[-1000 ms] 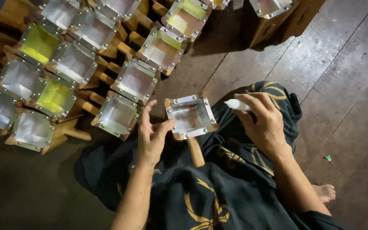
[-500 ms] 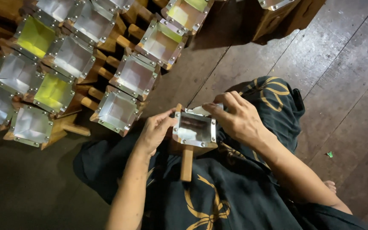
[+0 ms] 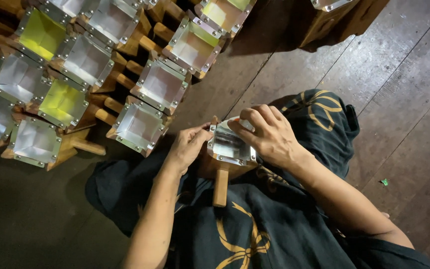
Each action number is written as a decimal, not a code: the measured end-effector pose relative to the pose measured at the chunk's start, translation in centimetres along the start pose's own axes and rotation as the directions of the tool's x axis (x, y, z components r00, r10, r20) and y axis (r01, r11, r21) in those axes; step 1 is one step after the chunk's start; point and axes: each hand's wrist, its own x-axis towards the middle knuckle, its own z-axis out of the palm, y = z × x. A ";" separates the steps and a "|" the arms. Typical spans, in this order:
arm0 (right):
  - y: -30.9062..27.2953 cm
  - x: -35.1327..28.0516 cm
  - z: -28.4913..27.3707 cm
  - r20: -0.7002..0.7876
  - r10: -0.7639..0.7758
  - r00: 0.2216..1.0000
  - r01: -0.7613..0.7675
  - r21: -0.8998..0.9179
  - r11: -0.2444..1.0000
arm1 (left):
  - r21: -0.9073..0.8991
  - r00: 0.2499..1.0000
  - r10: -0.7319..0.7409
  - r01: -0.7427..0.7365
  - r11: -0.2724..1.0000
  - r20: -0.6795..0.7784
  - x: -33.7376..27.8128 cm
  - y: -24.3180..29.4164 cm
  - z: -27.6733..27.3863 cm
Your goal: Assembling small wooden frames by applying glue to the edges and joining the pieces together.
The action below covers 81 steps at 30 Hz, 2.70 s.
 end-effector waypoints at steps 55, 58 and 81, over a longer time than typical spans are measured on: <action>0.1 -6.2 -3.5 0.069 0.202 0.977 -0.192 -0.132 0.972 | 0.309 0.996 -0.082 0.063 0.949 0.047 -1.9 4.5 1.1; -0.1 -6.1 -3.5 0.092 0.184 0.979 -0.168 -0.157 0.973 | 0.303 0.998 -0.048 0.030 0.953 0.050 -2.1 4.6 1.1; 1.2 -8.7 1.8 0.399 0.903 0.158 -0.652 0.729 -0.208 | -0.263 0.919 0.333 -0.274 0.925 0.212 0.7 2.3 0.6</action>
